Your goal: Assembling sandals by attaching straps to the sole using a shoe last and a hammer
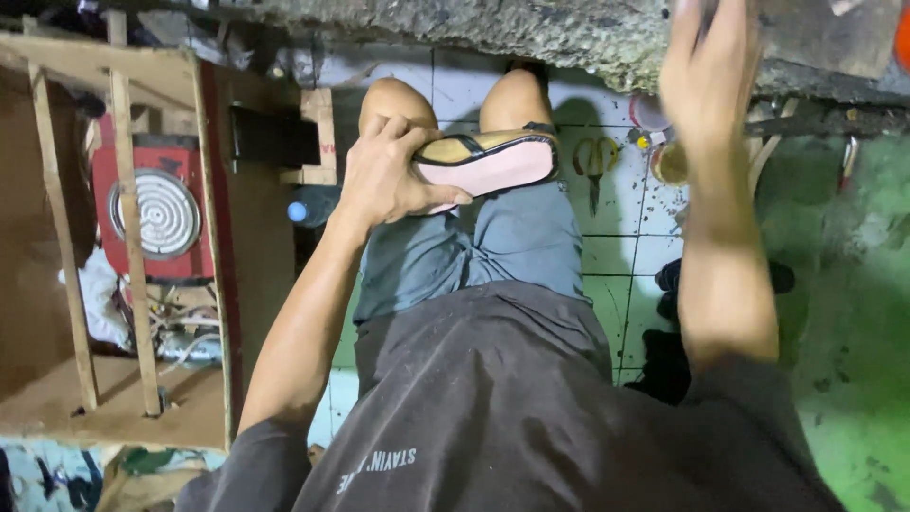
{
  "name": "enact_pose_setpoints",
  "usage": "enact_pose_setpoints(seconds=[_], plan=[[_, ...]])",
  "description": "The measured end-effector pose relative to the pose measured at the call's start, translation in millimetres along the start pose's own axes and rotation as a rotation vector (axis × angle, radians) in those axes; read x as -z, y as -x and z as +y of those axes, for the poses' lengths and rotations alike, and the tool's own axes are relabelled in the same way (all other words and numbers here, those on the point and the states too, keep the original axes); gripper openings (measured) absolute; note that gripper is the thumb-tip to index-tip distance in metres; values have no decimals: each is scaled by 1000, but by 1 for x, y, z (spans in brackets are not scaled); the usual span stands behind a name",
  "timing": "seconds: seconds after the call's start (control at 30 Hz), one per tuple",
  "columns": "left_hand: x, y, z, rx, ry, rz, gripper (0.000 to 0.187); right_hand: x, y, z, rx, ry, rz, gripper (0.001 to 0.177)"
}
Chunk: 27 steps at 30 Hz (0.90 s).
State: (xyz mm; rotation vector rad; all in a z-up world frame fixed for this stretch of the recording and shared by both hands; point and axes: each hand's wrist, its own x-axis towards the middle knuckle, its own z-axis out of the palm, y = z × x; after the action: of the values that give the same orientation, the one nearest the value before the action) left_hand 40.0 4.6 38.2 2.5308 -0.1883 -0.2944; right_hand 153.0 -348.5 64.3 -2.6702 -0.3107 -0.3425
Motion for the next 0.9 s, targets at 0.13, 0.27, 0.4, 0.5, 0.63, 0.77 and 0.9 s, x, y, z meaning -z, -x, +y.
enact_pose_setpoints(seconds=[0.13, 0.27, 0.4, 0.5, 0.63, 0.77, 0.9], plan=[[-3, -1, -2, 76, -13, -31, 81, 18, 92, -94, 84, -376, 58, 24], [0, 1, 4, 100, -51, -39, 78, -10, 132, -118, 4, -378, -52, 19], [-2, -3, 3, 94, -45, -72, 82, -41, 170, -112, -154, -354, -177, 32], [-1, 3, 4, 135, -30, -71, 80, -8, 166, -133, 67, -77, 46, 22], [0, 5, 4, 49, -53, 21, 80, -42, 167, -122, 168, -19, -12, 24], [-3, 4, 3, 116, -45, -35, 74, -26, 154, -131, -49, -360, -40, 21], [-6, 5, 1, 125, -71, -54, 73, -31, 172, -111, 67, 98, -235, 16]])
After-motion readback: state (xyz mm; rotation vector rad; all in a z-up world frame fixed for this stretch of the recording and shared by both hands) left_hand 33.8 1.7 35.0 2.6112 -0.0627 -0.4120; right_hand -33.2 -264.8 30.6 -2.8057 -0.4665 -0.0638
